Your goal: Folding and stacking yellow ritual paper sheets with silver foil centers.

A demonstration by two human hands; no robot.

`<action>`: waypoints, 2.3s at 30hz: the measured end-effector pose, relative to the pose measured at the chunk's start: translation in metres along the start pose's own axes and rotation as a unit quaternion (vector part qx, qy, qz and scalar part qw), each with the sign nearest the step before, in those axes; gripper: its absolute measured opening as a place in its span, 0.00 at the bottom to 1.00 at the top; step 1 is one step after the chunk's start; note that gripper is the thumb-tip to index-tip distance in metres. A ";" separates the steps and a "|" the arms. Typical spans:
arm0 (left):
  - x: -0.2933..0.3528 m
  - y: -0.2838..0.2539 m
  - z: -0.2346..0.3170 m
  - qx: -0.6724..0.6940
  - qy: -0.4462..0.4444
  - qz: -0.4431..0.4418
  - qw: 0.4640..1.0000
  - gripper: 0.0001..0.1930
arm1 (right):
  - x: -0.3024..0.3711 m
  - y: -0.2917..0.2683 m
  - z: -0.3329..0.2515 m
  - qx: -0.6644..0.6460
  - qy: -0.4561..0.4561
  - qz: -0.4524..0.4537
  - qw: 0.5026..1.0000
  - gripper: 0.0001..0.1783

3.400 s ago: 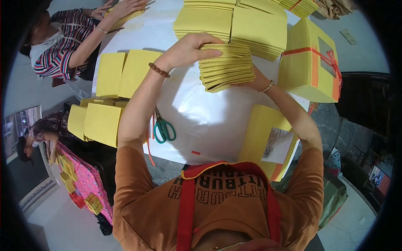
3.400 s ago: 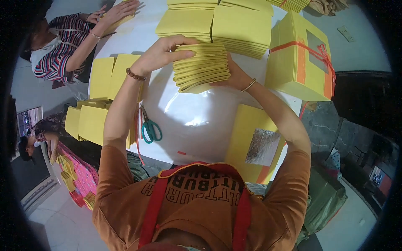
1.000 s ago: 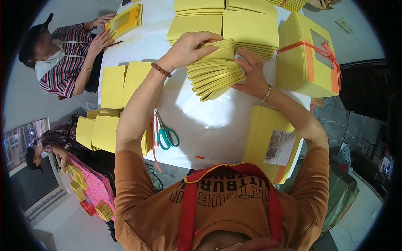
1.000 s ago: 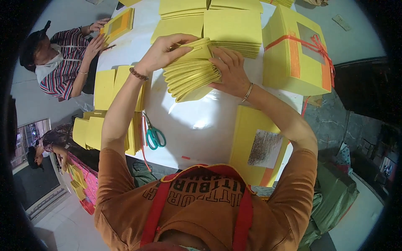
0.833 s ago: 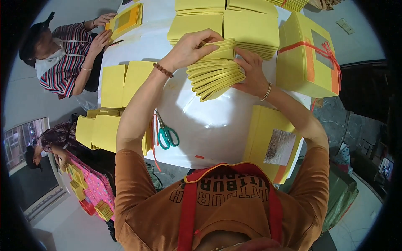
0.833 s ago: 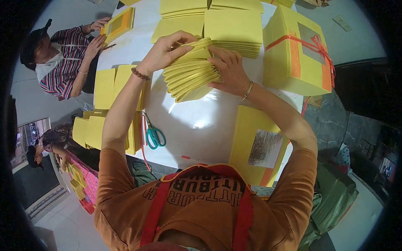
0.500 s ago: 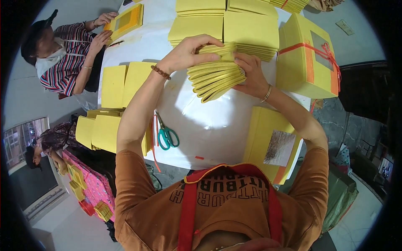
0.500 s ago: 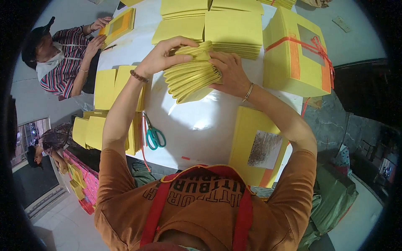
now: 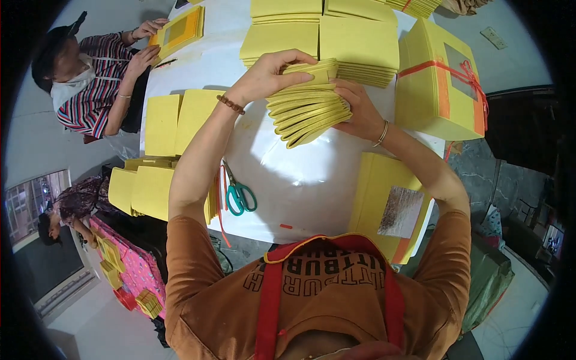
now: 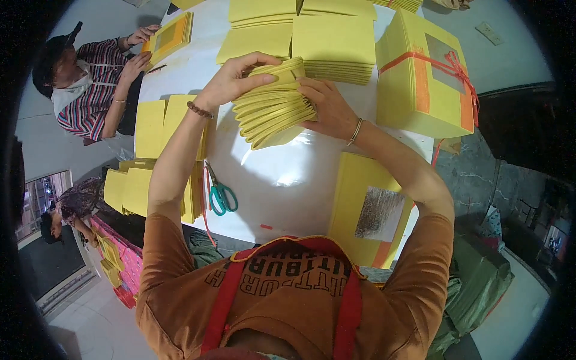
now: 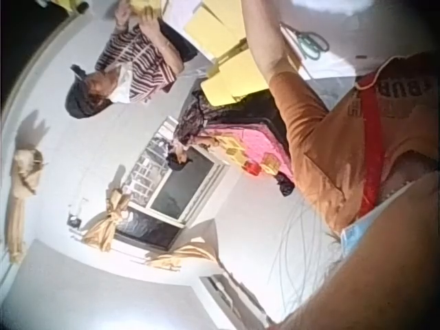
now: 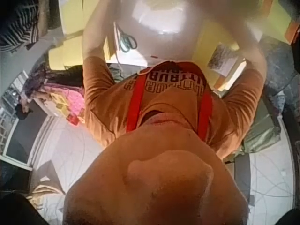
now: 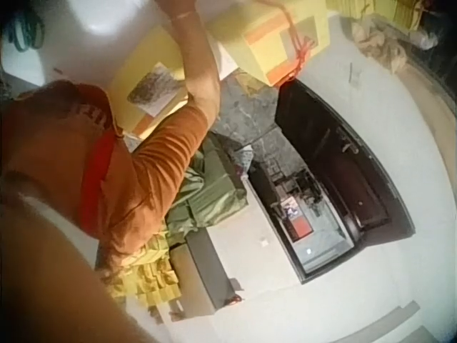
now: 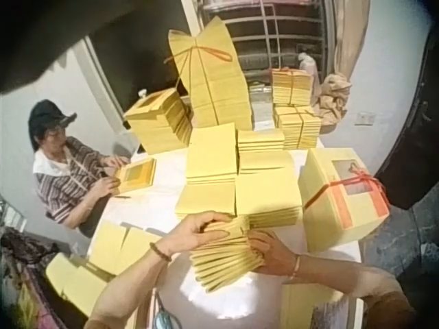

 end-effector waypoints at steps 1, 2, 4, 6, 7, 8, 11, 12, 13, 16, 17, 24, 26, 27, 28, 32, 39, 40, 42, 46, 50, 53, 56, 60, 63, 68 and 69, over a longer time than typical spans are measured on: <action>0.000 0.000 -0.002 -0.001 -0.001 0.007 1.000 0.16 | 0.001 0.002 0.002 0.000 0.000 0.000 1.000 0.47; -0.001 0.000 -0.003 -0.001 -0.001 0.007 1.000 0.16 | 0.003 0.002 0.002 -0.007 -0.009 0.007 1.000 0.47; -0.002 -0.001 -0.006 0.035 0.003 0.005 0.999 0.17 | 0.003 0.003 0.003 -0.013 -0.018 0.014 1.000 0.47; -0.003 -0.001 -0.009 0.036 0.006 0.007 0.999 0.17 | 0.002 0.002 0.001 -0.026 -0.041 0.029 0.998 0.47; -0.003 -0.002 -0.009 0.037 0.008 0.009 0.999 0.17 | 0.002 0.002 0.000 -0.026 -0.041 0.030 0.998 0.47; -0.003 -0.002 -0.010 0.037 0.008 0.010 0.999 0.17 | 0.002 0.003 -0.001 -0.021 -0.029 0.018 0.999 0.47; -0.003 0.001 -0.010 0.060 -0.007 -0.001 0.998 0.18 | 0.003 0.002 -0.001 -0.019 -0.024 0.015 0.999 0.46; -0.003 0.002 -0.008 0.053 0.005 0.003 0.999 0.17 | 0.003 0.002 -0.002 -0.024 -0.030 0.021 0.999 0.46; -0.003 0.002 -0.006 0.046 0.017 0.008 0.999 0.17 | 0.004 0.001 -0.003 -0.024 -0.031 0.021 0.999 0.46; -0.001 0.007 -0.003 0.029 -0.016 -0.015 0.999 0.18 | 0.004 0.000 -0.002 -0.002 -0.003 0.010 1.000 0.46; 0.000 0.009 -0.002 0.030 -0.017 -0.015 0.999 0.18 | 0.003 -0.001 -0.003 0.004 -0.014 0.020 1.000 0.46; 0.002 0.003 -0.002 -0.018 0.054 -0.008 0.998 0.08 | 0.003 -0.004 0.000 0.014 0.005 0.015 1.000 0.45; 0.002 0.003 -0.002 -0.001 0.019 -0.018 1.000 0.06 | 0.002 -0.005 0.001 0.027 0.003 0.022 0.999 0.47; 0.003 0.003 -0.002 0.004 0.016 -0.027 1.000 0.07 | 0.002 -0.006 0.001 0.042 0.000 0.029 0.999 0.50; 0.003 0.003 -0.001 0.009 0.013 -0.036 0.999 0.08 | 0.003 -0.005 0.002 0.040 0.000 0.029 0.999 0.50; 0.008 0.004 0.002 -0.017 0.025 -0.038 0.999 0.10 | 0.005 0.000 0.009 0.036 0.024 0.035 0.998 0.58; 0.015 0.004 0.013 -0.079 0.058 -0.026 0.995 0.16 | 0.003 -0.001 0.006 0.006 -0.008 0.056 0.998 0.58; 0.016 0.004 0.015 -0.089 0.056 -0.025 0.994 0.18 | 0.002 -0.003 0.004 0.007 -0.008 0.056 0.998 0.58; 0.019 0.004 0.018 -0.126 0.063 -0.019 0.990 0.20 | 0.001 -0.004 -0.003 0.037 -0.049 0.048 0.997 0.56; 0.021 0.004 0.024 -0.167 0.068 -0.010 0.984 0.23 | 0.002 -0.005 -0.005 0.052 -0.041 0.035 0.997 0.53; 0.021 0.003 0.024 -0.193 0.077 0.009 0.978 0.23 | 0.001 -0.005 -0.005 0.045 -0.032 0.042 0.998 0.50; 0.021 0.005 0.023 -0.205 0.051 -0.002 0.977 0.20 | 0.003 -0.006 -0.006 0.042 -0.035 0.039 0.998 0.48; 0.021 0.008 0.017 -0.221 0.053 -0.008 0.974 0.17 | 0.004 -0.006 -0.006 0.043 -0.041 0.034 0.998 0.47; 0.027 0.011 0.026 -0.237 0.167 0.036 0.956 0.16 | 0.003 -0.005 -0.007 0.040 -0.044 0.039 0.997 0.47; 0.028 0.012 0.026 -0.266 0.193 0.012 0.944 0.13 | 0.004 -0.005 -0.005 0.035 -0.034 0.032 0.998 0.47; 0.029 0.013 0.026 -0.256 0.182 0.009 0.949 0.11 | 0.003 -0.005 -0.005 0.029 -0.025 0.032 0.999 0.46; 0.029 0.013 0.027 -0.250 0.167 -0.002 0.954 0.11 | 0.004 -0.005 -0.004 0.033 -0.021 0.031 0.999 0.46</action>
Point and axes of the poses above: each hand's wrist, its own x-axis away from the middle knuckle, its own y-axis out of the palm, z = x × y, the point moved 6 cm from there along -x, towards the middle knuckle, and after that the axes turned 5 degrees about -x, right-handed, at the moved point
